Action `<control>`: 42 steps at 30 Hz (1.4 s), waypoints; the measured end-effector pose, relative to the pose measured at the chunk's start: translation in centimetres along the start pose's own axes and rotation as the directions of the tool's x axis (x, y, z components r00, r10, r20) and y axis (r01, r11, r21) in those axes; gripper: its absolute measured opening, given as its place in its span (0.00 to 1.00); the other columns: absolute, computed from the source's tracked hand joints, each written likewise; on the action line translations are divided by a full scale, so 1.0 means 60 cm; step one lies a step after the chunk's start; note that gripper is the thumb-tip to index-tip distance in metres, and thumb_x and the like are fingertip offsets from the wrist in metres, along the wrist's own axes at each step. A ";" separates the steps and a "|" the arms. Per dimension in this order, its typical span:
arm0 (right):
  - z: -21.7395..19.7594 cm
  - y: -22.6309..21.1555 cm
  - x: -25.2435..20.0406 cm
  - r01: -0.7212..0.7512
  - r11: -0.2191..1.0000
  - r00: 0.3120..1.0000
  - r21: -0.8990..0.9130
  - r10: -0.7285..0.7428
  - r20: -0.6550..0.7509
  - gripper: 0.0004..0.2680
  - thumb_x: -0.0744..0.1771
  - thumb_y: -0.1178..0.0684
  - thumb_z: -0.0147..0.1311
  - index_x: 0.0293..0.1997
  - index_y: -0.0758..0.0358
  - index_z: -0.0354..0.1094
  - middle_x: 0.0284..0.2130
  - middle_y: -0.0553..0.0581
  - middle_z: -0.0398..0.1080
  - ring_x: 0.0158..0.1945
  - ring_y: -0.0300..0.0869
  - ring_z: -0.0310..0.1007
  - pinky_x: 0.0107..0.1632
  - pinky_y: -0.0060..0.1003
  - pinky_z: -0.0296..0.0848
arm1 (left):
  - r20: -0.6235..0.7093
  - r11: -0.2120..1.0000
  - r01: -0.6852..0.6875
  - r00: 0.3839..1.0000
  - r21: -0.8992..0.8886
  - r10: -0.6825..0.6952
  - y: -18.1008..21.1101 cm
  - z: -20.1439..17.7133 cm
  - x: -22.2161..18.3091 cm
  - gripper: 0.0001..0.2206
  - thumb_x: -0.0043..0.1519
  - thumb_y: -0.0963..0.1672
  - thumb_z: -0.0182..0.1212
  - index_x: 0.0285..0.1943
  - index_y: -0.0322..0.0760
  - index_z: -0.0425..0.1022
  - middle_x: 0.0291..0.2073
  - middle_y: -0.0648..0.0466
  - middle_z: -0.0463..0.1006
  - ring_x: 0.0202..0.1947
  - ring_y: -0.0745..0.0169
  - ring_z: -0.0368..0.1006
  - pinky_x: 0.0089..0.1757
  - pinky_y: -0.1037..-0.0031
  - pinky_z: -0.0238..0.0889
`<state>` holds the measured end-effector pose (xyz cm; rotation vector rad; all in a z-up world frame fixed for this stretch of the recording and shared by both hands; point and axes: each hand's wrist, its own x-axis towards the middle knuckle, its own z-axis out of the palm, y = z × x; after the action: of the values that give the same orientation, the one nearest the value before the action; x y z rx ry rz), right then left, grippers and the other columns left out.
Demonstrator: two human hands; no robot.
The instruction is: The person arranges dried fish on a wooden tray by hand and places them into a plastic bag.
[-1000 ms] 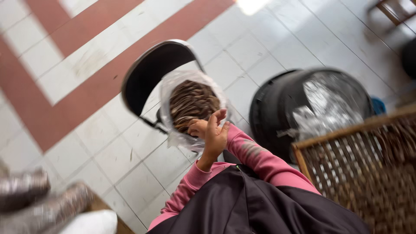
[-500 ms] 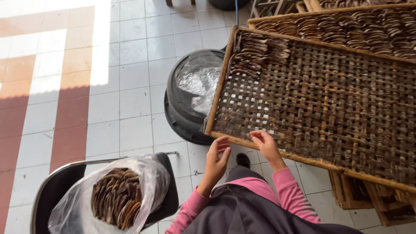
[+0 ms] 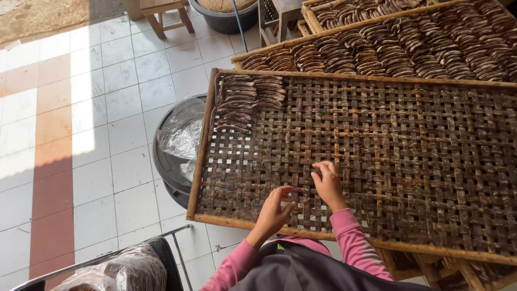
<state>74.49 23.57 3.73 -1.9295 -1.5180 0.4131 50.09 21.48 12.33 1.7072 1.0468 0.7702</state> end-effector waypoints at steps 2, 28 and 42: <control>-0.014 0.034 0.038 0.095 0.981 0.993 -0.171 -0.104 -0.049 0.15 0.65 0.53 0.60 0.58 0.63 0.69 0.55 0.61 0.68 0.58 0.54 0.68 0.60 0.50 0.69 | 0.015 0.999 0.032 0.999 0.035 -0.032 0.004 0.016 0.018 0.21 0.59 0.42 0.66 0.61 0.35 0.69 0.53 0.45 0.76 0.52 0.49 0.75 0.51 0.64 0.69; -0.023 0.030 0.147 -0.103 0.992 0.988 -0.071 0.110 0.109 0.11 0.67 0.52 0.57 0.53 0.62 0.72 0.53 0.59 0.72 0.56 0.53 0.73 0.58 0.46 0.72 | 0.115 0.646 -0.355 0.917 0.676 0.383 -0.203 -0.044 0.552 0.24 0.63 0.36 0.50 0.69 0.44 0.66 0.54 0.54 0.78 0.61 0.56 0.68 0.63 0.57 0.52; 0.135 -0.110 0.436 0.295 0.954 0.953 0.060 -0.298 0.048 0.06 0.68 0.59 0.58 0.49 0.61 0.74 0.44 0.56 0.72 0.51 0.49 0.73 0.54 0.43 0.74 | -0.556 0.480 -0.358 0.742 -0.801 -0.375 -0.246 -0.141 0.538 0.13 0.71 0.40 0.50 0.64 0.42 0.65 0.47 0.52 0.74 0.47 0.61 0.71 0.48 0.67 0.70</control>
<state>72.11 51.58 5.60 -1.6270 -1.7828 0.3720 52.50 56.53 2.39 0.4378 0.8180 1.6692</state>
